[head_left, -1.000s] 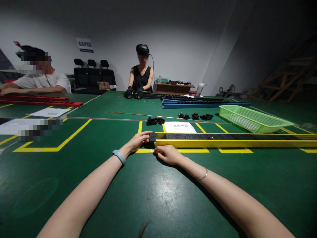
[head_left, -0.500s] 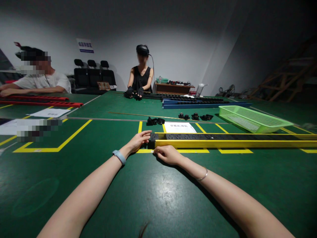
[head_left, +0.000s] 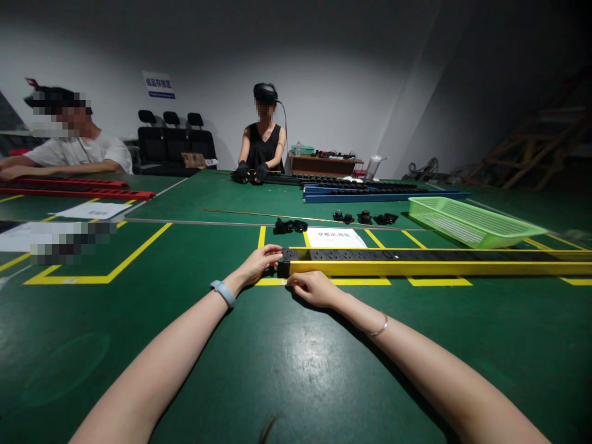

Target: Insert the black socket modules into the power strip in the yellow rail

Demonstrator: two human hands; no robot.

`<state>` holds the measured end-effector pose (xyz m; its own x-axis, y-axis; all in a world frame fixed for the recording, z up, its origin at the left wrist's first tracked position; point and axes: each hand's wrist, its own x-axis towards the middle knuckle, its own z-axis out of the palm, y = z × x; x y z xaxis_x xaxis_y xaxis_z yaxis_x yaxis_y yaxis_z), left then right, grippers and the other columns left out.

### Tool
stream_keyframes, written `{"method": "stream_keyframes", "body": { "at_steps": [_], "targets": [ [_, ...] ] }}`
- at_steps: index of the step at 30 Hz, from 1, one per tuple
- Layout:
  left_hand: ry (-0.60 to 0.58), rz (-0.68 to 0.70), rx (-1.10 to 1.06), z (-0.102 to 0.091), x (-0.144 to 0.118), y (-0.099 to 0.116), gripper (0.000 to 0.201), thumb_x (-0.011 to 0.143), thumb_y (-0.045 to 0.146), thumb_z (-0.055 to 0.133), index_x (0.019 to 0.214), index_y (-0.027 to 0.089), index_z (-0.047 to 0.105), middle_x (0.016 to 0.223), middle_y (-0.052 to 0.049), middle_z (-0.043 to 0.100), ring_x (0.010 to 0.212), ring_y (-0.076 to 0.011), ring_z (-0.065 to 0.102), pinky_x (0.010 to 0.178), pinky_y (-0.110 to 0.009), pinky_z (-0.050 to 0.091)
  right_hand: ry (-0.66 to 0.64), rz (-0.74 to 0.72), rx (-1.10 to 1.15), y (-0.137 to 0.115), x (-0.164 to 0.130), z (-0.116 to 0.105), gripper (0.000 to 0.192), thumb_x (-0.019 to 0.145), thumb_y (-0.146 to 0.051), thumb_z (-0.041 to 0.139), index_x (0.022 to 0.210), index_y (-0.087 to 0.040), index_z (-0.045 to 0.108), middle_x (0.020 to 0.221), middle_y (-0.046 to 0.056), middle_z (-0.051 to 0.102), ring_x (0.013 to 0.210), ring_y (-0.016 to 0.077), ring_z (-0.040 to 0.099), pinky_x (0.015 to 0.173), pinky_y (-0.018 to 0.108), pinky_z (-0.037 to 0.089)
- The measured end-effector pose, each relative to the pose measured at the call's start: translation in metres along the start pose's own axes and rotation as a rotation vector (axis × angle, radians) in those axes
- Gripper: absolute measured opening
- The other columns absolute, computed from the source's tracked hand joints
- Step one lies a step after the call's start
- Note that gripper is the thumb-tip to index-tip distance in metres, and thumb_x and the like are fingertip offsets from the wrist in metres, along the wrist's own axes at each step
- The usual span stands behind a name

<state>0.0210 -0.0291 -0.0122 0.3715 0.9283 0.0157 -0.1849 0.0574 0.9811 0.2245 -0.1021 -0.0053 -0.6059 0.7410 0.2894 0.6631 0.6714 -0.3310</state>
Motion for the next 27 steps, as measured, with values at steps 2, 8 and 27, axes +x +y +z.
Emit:
{"method": "stream_keyframes", "body": {
  "at_steps": [2,8,27],
  "targets": [
    [-0.011,0.001,0.018,0.0002,-0.0008,0.0008,0.039,0.069,0.029,0.076,0.104,0.015,0.066,0.106,-0.009,0.065,0.088,-0.0126,0.058,0.071,-0.022,0.042,-0.001,0.001,0.003,0.0007,-0.0002,0.0006,0.021,0.083,-0.016,0.052,0.098,-0.021,0.067,0.085,0.002,0.072,0.072,0.0142,0.065,0.068,0.021,0.043],
    [-0.032,-0.015,0.024,0.0004,-0.0016,0.0015,0.041,0.069,0.031,0.077,0.107,0.017,0.069,0.109,-0.009,0.067,0.084,-0.0118,0.058,0.074,-0.024,0.041,0.005,-0.009,0.014,0.0011,-0.0004,0.0009,0.022,0.083,-0.016,0.052,0.099,-0.021,0.067,0.086,0.002,0.072,0.073,0.0145,0.066,0.068,0.021,0.044],
    [-0.123,-0.052,0.07,0.0002,-0.0032,0.0022,0.047,0.076,0.033,0.071,0.121,0.019,0.063,0.118,-0.012,0.065,0.071,-0.0076,0.055,0.071,-0.023,0.043,0.001,-0.008,0.016,0.0001,-0.0007,0.0002,0.023,0.084,-0.017,0.051,0.1,-0.021,0.067,0.087,0.002,0.072,0.075,0.015,0.067,0.07,0.022,0.045]
  ]
}}
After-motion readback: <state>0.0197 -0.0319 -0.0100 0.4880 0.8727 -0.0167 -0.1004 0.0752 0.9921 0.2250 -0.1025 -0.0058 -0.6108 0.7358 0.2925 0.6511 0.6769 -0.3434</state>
